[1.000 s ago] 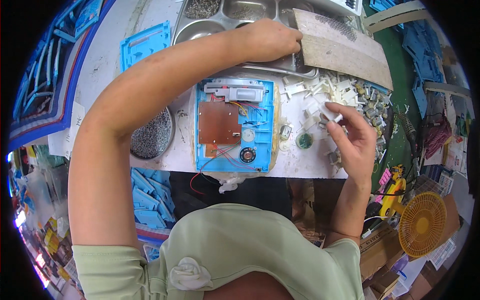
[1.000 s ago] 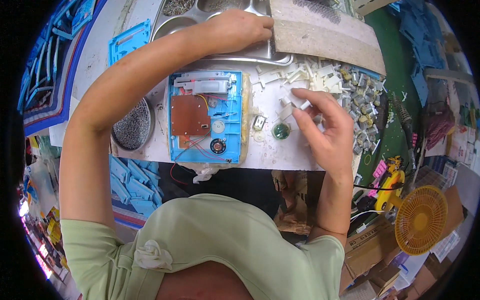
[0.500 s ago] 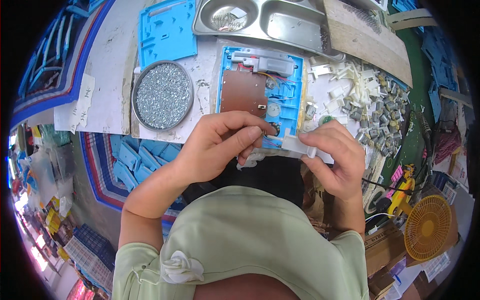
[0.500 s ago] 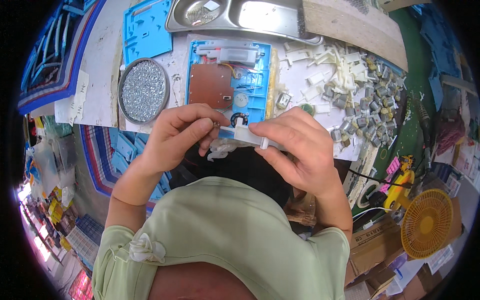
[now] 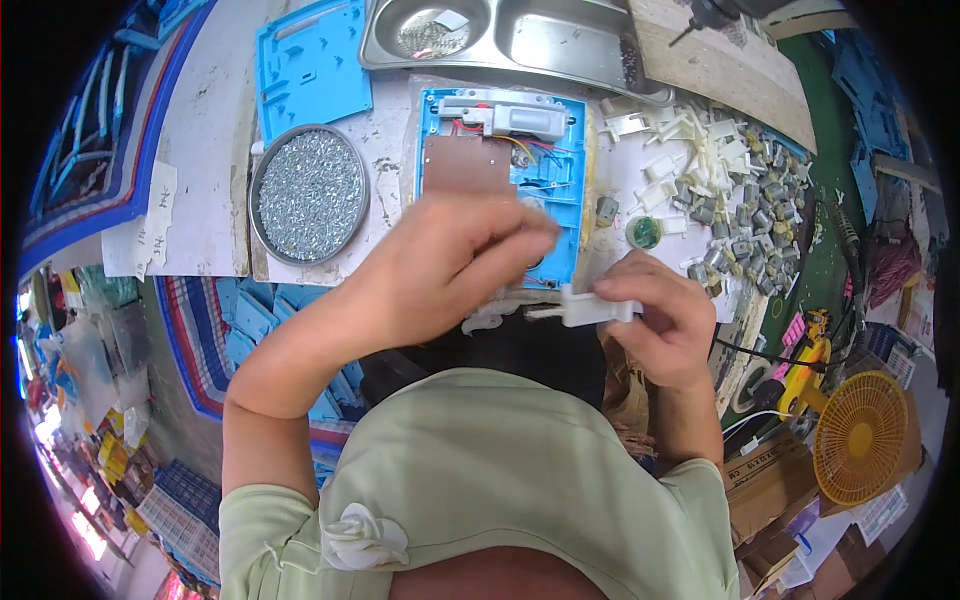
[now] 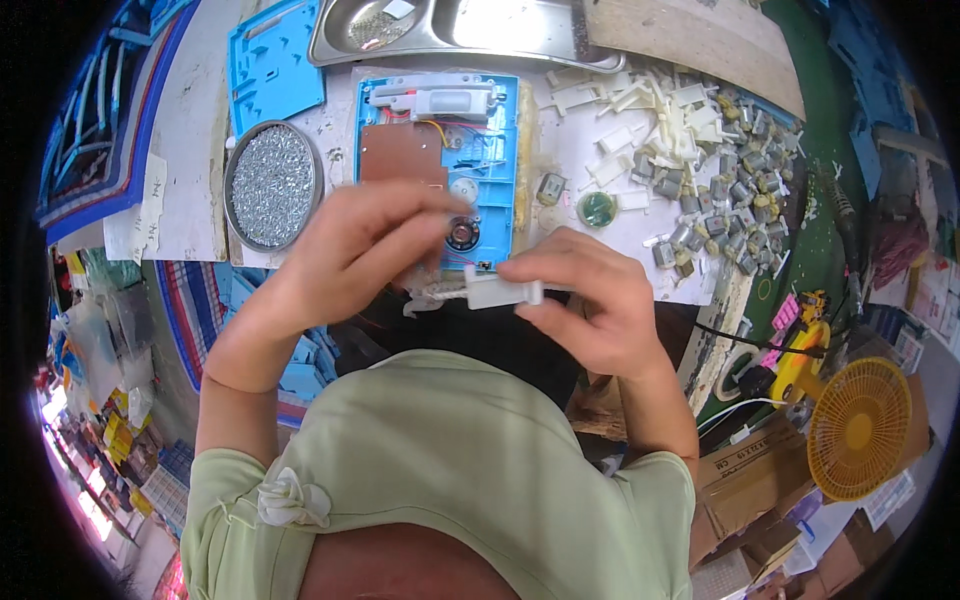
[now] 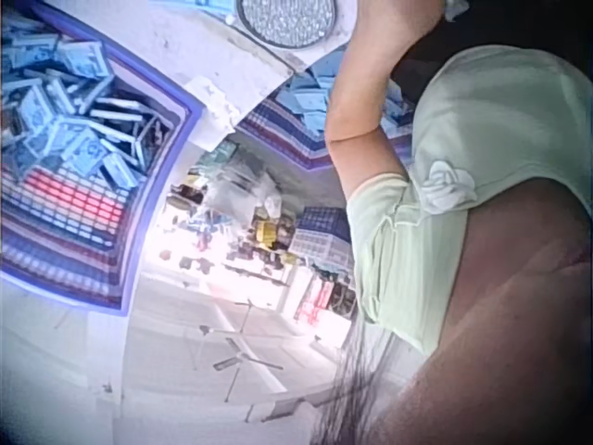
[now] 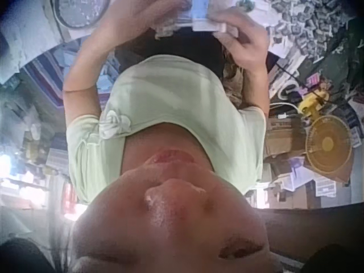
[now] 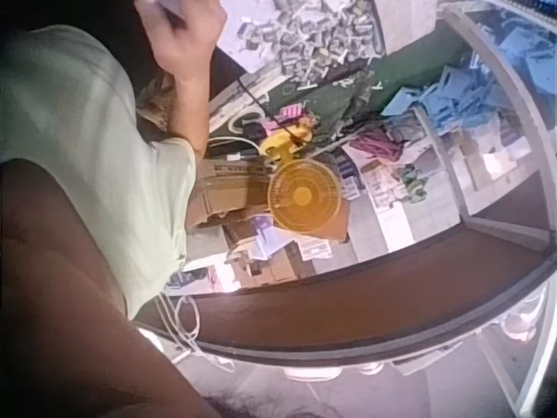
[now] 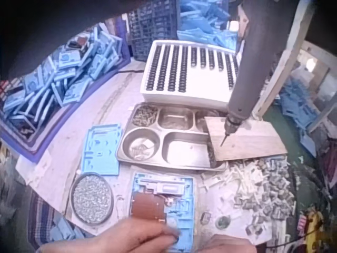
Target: The person is assembling an electronic device, involving connecting wires and using an electric screwdriver.
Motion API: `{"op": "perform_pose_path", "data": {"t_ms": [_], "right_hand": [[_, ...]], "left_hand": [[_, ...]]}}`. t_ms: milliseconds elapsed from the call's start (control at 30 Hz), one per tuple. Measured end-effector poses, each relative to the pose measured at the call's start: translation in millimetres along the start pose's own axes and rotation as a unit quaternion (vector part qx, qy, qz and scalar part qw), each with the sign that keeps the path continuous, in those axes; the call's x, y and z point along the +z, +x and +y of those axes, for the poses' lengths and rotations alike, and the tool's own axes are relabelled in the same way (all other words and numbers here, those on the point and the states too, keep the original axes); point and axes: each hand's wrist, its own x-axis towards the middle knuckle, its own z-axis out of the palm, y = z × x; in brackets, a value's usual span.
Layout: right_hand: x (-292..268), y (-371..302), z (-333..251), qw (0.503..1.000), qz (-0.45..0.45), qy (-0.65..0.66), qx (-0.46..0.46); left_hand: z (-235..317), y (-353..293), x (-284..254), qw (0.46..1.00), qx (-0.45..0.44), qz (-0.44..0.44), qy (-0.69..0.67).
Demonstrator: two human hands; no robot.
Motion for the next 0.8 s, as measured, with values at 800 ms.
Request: {"op": "perform_pose_path", "data": {"t_ms": [800], "right_hand": [[-9, -20, 8, 0.981, 0.170, -0.057, 0.080]], "left_hand": [[-23, 49, 11, 0.930, 0.195, 0.091, 0.299]]}}
